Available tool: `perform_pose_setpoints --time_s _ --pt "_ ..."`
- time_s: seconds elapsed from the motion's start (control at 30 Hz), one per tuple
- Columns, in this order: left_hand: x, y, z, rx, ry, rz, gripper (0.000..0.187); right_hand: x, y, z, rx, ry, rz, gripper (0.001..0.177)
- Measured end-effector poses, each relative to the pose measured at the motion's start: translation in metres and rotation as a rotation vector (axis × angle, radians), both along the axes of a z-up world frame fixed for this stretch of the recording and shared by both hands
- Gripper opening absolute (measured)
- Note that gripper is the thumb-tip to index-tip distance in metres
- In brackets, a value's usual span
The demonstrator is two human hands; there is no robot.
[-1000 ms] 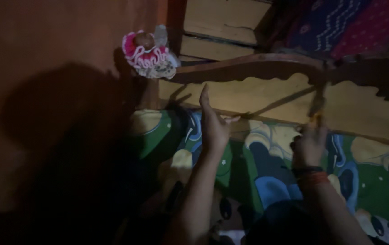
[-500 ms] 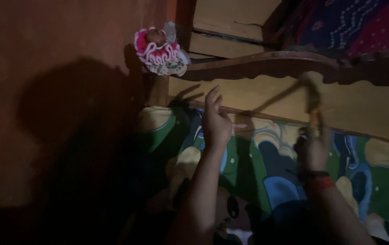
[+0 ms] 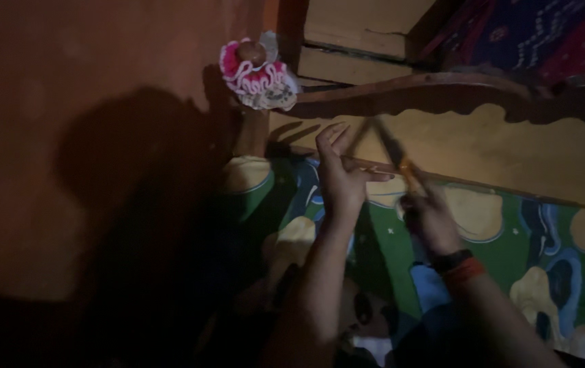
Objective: The person applies paint to a wooden bed headboard using a brush, moving the brush in vertical strokes across the carved wood surfaces.
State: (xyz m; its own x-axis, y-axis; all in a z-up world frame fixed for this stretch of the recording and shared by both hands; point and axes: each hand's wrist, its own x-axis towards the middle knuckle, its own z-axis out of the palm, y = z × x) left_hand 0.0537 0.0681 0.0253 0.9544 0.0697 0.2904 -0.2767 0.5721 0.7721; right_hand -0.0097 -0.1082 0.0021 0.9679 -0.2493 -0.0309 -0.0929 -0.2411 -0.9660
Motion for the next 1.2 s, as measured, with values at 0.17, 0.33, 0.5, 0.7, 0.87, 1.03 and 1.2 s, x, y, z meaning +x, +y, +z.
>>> perform_pose_setpoints --time_s 0.17,0.33,0.5,0.7,0.87,1.03,1.2 --pt "-0.011 0.009 0.023 0.100 0.206 0.034 0.069 -0.005 -0.068 0.006 -0.063 -0.213 -0.343 0.054" --pt "-0.010 0.007 0.023 0.170 0.272 0.100 0.052 -0.006 -0.114 -0.020 0.113 -0.470 -0.474 0.049" --pt "-0.002 0.004 0.012 0.057 0.380 0.035 0.041 0.015 -0.080 -0.048 0.235 -0.320 -0.077 0.046" --pt "0.003 0.007 0.001 0.184 0.390 0.047 0.036 0.010 -0.015 -0.033 0.041 -0.060 0.021 0.060" --pt "0.016 -0.001 -0.004 0.053 0.386 -0.023 0.036 0.014 -0.077 -0.045 0.153 -0.327 -0.198 0.063" --pt "0.016 -0.006 -0.010 0.185 0.444 -0.037 0.037 0.001 -0.084 -0.036 0.010 -0.449 -0.431 0.052" --pt "0.025 -0.016 -0.034 0.048 0.289 -0.024 0.032 0.005 -0.031 -0.023 0.041 -0.235 -0.141 0.060"
